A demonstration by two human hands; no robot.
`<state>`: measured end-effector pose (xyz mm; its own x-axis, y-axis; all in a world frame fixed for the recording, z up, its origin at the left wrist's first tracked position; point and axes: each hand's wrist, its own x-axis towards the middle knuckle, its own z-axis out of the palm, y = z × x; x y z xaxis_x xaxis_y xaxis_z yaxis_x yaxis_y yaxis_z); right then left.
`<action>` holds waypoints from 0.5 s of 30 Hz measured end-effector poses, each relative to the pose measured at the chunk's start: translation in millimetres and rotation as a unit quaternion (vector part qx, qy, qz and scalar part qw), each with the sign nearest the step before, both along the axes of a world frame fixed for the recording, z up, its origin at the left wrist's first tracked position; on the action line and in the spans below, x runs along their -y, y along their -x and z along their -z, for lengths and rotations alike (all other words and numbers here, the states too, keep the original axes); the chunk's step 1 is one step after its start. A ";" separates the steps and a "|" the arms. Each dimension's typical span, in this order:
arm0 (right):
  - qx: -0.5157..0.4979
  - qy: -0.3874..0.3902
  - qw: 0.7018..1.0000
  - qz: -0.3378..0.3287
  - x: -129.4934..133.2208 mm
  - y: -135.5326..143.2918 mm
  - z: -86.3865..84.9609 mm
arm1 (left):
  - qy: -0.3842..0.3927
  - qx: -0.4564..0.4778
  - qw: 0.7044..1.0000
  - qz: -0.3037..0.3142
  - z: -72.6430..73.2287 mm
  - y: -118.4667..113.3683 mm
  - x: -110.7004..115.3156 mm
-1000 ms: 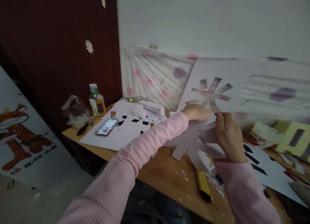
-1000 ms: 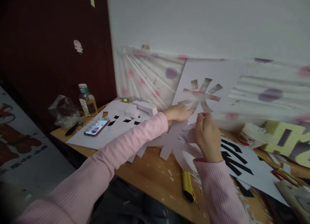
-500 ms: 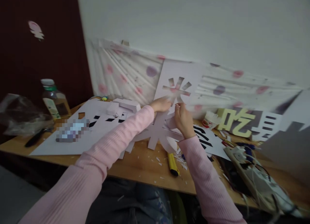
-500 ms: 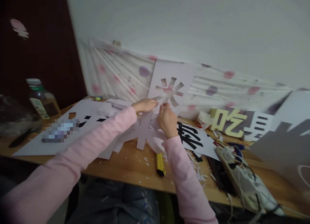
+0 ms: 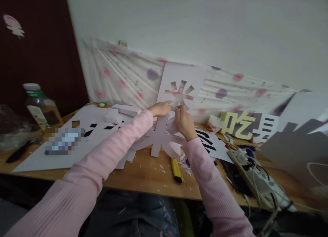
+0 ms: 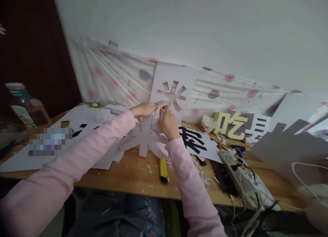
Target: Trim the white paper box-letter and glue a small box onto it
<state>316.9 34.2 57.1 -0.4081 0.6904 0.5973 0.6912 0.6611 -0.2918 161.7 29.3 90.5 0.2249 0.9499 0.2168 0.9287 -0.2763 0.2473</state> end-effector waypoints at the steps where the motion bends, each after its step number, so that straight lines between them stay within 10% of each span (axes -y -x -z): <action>1: -0.001 0.001 1.000 0.001 0.3 -0.7 0.3 | -0.001 -0.005 1.000 -0.006 -0.3 -1.4 0.4; 15: 0.016 0.045 0.999 -0.023 1.7 -7.4 -3.4 | -0.010 -0.045 0.998 -0.034 -1.9 -13.9 8.8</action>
